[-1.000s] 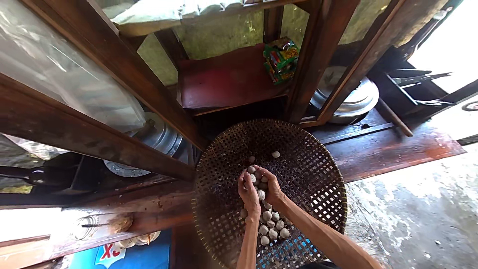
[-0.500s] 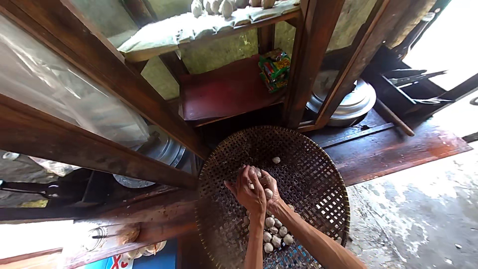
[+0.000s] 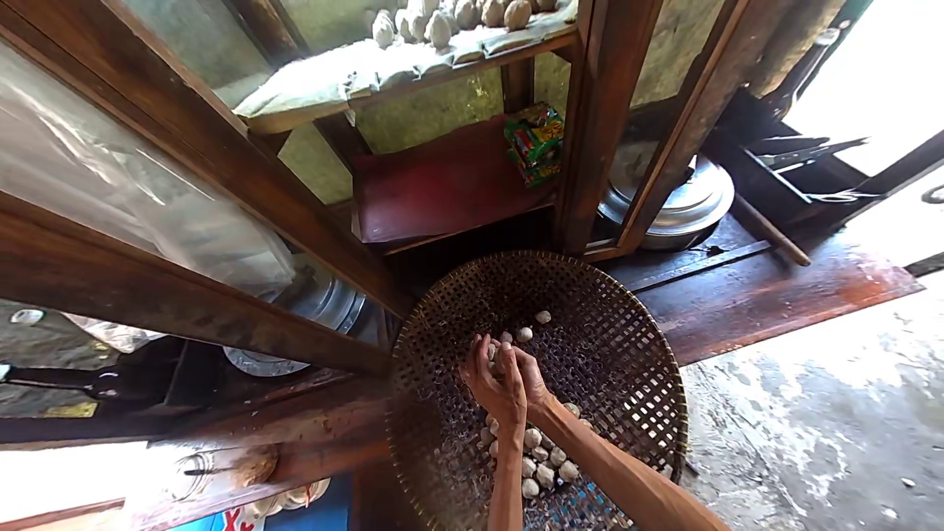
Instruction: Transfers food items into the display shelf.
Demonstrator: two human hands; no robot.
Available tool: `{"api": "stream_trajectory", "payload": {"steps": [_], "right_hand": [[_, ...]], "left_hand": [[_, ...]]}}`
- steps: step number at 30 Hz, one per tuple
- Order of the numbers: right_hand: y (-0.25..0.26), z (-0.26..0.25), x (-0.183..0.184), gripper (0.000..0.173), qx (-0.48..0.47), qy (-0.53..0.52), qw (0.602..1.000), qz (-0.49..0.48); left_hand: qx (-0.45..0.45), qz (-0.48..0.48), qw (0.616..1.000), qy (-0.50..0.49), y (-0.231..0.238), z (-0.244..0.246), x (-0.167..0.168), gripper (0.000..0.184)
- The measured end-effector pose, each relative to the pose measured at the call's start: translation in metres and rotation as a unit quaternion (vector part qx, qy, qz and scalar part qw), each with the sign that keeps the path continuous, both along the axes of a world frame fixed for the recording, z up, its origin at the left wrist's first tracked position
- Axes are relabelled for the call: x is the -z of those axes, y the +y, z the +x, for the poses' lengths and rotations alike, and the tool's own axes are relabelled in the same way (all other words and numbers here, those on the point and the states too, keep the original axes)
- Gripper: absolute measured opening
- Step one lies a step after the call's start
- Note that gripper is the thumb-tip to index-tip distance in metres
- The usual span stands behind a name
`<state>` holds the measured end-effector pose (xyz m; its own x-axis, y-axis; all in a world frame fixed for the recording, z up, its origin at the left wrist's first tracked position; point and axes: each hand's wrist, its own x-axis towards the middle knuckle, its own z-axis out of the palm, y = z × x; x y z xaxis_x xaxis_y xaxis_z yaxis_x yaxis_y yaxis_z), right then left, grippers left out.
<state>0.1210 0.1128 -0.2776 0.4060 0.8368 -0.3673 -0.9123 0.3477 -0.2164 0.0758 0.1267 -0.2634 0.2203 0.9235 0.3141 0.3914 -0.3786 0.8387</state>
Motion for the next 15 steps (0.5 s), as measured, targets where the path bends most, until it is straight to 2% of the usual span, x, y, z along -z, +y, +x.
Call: {"api": "stream_trajectory", "payload": {"steps": [4,5,7,9,11,12,15], "right_hand": [[-0.006,-0.006,0.003,0.031,-0.002,0.093,0.995,0.026],[-0.009,-0.007,-0.005,0.033,0.005,0.105,0.994,0.012],[-0.014,-0.008,-0.039,0.034,0.035,0.123,0.989,-0.077],[-0.017,-0.008,-0.065,0.034,0.06,0.153,0.982,-0.088],[-0.017,-0.011,-0.084,0.032,0.091,0.187,0.977,-0.043],[-0.02,-0.014,-0.083,0.033,0.094,0.174,0.98,0.032],[-0.022,-0.006,-0.123,0.037,0.097,0.204,0.969,-0.101]], "left_hand": [[0.006,0.004,1.0,-0.005,0.002,0.002,-0.001,0.05],[0.009,0.009,1.0,-0.011,0.002,0.003,-0.003,0.051],[0.021,0.022,0.999,-0.02,0.001,0.006,-0.011,0.051],[0.041,0.036,0.998,-0.024,-0.001,0.007,-0.017,0.049],[0.058,0.046,0.997,-0.038,-0.004,0.009,-0.02,0.049],[0.064,0.055,0.995,-0.046,-0.005,0.008,-0.02,0.049],[0.058,0.11,0.991,-0.046,-0.011,0.003,-0.021,0.047]]}}
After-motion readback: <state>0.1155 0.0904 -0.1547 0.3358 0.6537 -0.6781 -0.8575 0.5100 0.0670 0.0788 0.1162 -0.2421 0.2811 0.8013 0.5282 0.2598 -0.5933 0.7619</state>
